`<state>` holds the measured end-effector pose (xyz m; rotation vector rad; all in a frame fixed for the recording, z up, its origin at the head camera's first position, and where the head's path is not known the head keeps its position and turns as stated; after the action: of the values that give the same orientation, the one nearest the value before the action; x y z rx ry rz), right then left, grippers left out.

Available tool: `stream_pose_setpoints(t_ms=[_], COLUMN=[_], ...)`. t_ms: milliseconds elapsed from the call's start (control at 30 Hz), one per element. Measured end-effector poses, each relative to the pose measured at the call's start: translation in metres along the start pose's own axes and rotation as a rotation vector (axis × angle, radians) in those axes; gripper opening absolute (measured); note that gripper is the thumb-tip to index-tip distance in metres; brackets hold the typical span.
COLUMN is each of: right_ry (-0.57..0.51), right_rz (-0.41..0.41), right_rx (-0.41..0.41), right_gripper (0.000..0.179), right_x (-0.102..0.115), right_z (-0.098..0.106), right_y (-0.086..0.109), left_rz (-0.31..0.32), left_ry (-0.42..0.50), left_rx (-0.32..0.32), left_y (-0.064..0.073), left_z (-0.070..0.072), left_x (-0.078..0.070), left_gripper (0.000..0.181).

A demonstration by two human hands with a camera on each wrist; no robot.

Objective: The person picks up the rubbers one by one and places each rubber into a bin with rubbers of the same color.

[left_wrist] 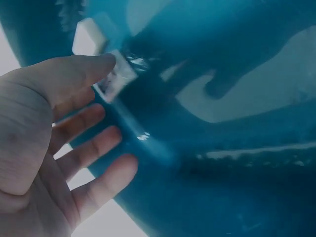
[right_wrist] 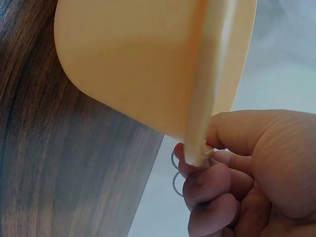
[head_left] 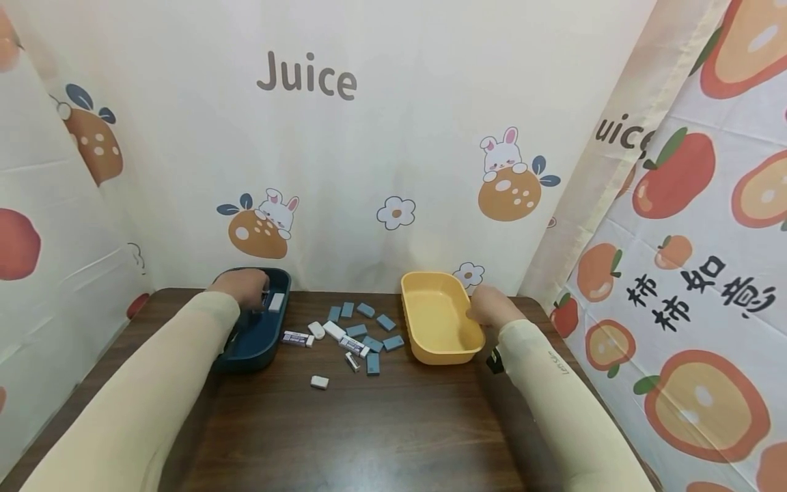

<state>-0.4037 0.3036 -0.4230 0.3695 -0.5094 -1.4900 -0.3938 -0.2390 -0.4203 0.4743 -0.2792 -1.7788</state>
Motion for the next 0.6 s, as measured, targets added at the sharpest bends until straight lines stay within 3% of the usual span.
stream_pose_setpoints(t_ms=[133, 300, 433, 600], right_ry=[-0.019, -0.032, -0.040, -0.026], right_rz=[-0.011, -0.017, -0.011, 0.003], right_rx=[0.011, 0.017, 0.016, 0.003], right_gripper=[0.043, 0.043, 0.044, 0.043], right_x=[0.001, 0.003, 0.004, 0.004], right_z=[0.000, 0.000, 0.000, 0.000], right_y=[0.000, 0.000, 0.002, 0.004], left_rz=[-0.025, -0.042, -0.051, -0.090], left_ry=[0.020, -0.009, -0.017, -0.038], left_rx=[-0.091, -0.190, -0.204, -0.176], left_y=[-0.003, 0.005, 0.010, 0.014], left_z=[0.011, 0.027, 0.029, 0.015], left_x=[-0.003, -0.028, -0.055, -0.094], left_gripper=[0.012, 0.011, 0.016, 0.022])
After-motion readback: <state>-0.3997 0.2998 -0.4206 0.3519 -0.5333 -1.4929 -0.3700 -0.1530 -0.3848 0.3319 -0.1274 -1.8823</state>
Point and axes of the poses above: each hand's wrist, its own y-axis away from the middle knuckle, its own z-axis out of the back of the hand, x = y × z, the point moved 2 cm from there along -y, towards the middle knuckle, and after that the axes turned 14 degrees about x, right-handed, at the moved point
